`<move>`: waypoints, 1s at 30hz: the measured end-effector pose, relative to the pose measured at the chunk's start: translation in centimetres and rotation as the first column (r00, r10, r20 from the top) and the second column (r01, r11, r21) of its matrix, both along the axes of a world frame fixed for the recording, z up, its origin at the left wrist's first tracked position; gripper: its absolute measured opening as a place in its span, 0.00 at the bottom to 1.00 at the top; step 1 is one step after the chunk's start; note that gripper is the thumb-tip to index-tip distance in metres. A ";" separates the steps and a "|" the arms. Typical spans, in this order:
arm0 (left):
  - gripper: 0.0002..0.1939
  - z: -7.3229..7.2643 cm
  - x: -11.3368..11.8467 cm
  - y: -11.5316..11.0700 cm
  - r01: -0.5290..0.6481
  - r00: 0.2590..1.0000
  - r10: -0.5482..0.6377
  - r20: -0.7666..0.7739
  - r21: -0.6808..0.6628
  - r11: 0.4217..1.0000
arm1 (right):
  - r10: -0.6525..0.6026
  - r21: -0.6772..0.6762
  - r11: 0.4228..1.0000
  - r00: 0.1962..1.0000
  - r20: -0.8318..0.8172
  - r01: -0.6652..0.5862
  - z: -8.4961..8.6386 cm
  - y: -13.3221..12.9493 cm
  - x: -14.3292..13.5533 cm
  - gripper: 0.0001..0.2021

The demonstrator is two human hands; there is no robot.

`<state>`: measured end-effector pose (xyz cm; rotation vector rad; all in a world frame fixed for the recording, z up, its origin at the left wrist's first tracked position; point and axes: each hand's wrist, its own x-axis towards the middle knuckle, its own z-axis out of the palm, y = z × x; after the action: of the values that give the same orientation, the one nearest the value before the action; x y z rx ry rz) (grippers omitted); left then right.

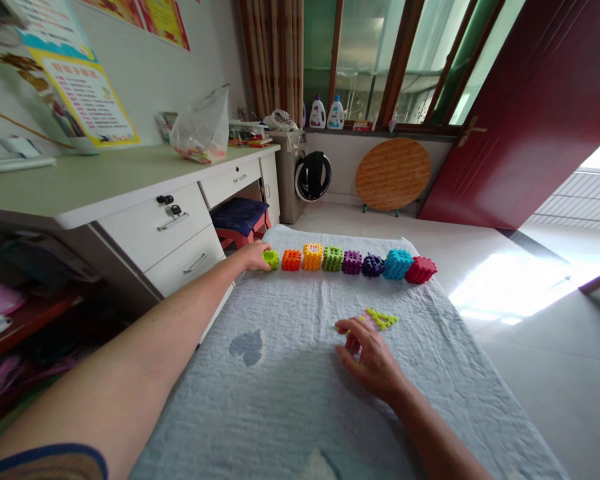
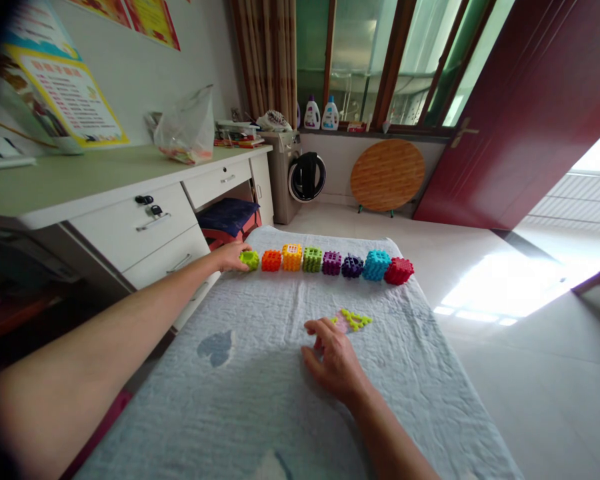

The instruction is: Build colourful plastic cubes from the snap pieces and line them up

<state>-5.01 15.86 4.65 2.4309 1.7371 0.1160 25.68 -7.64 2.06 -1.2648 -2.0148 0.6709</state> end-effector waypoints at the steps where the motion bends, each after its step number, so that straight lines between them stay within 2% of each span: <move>1: 0.33 -0.1 0.0 0.0 0.004 1.000 -0.004 0.004 -0.011 1.000 | -0.002 0.004 1.000 1.000 -0.002 0.002 0.0 0.0 0.0 0.14; 7: 0.30 -0.5 -0.2 0.1 0.005 1.000 -0.004 0.012 -0.058 0.998 | -0.077 0.091 0.993 0.997 -0.020 0.079 0.4 0.3 0.4 0.12; 11: 0.33 -0.5 -0.4 0.2 -0.001 1.000 0.002 0.023 -0.062 0.998 | -0.267 0.167 0.947 0.961 -0.069 0.275 1.0 1.2 2.1 0.11; 13: 0.38 -0.4 -0.5 0.0 -0.011 0.999 0.012 0.037 -0.017 1.000 | -0.402 0.191 0.891 0.911 -0.086 0.411 0.9 1.9 3.7 0.10; 16: 0.42 -0.3 -0.1 -1.3 -0.057 0.994 0.038 0.105 0.185 0.981 | -0.539 0.192 0.821 0.841 -0.046 0.537 -0.1 3.0 6.4 0.13; 19: 0.35 0.1 1.9 -4.7 -0.128 0.972 0.039 0.231 0.389 0.912 | -0.539 0.168 0.837 0.836 0.099 0.520 -1.4 3.7 8.2 0.15; 21: 0.29 0.5 4.1 -8.1 -0.111 0.948 -0.034 0.317 0.427 0.897 | -0.504 0.141 0.863 0.840 0.200 0.484 -2.0 3.8 8.6 0.15; 23: 0.24 0.8 6.7 -11.8 -0.025 0.911 -0.133 0.390 0.374 0.927 | -0.471 0.136 0.882 0.835 0.285 0.452 -2.4 3.7 8.3 0.15; 25: 0.19 1.2 9.3 -15.5 0.100 0.859 -0.211 0.467 0.251 0.963 | -0.442 0.145 0.897 0.827 0.348 0.418 -2.4 3.6 7.9 0.13; 27: 0.16 1.6 11.4 -18.6 0.227 0.801 -0.275 0.531 0.155 0.961 | -0.415 0.146 0.909 0.829 0.374 0.390 -2.2 3.5 7.5 0.08; 30: 0.16 1.8 13.5 -21.6 0.326 0.742 -0.331 0.583 0.118 0.938 | -0.419 0.144 0.908 0.836 0.356 0.394 -1.9 3.5 7.4 0.05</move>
<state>8.47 -5.77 6.46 2.2987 1.0158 0.7575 33.04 -4.18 0.19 -1.8229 -1.9371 0.1575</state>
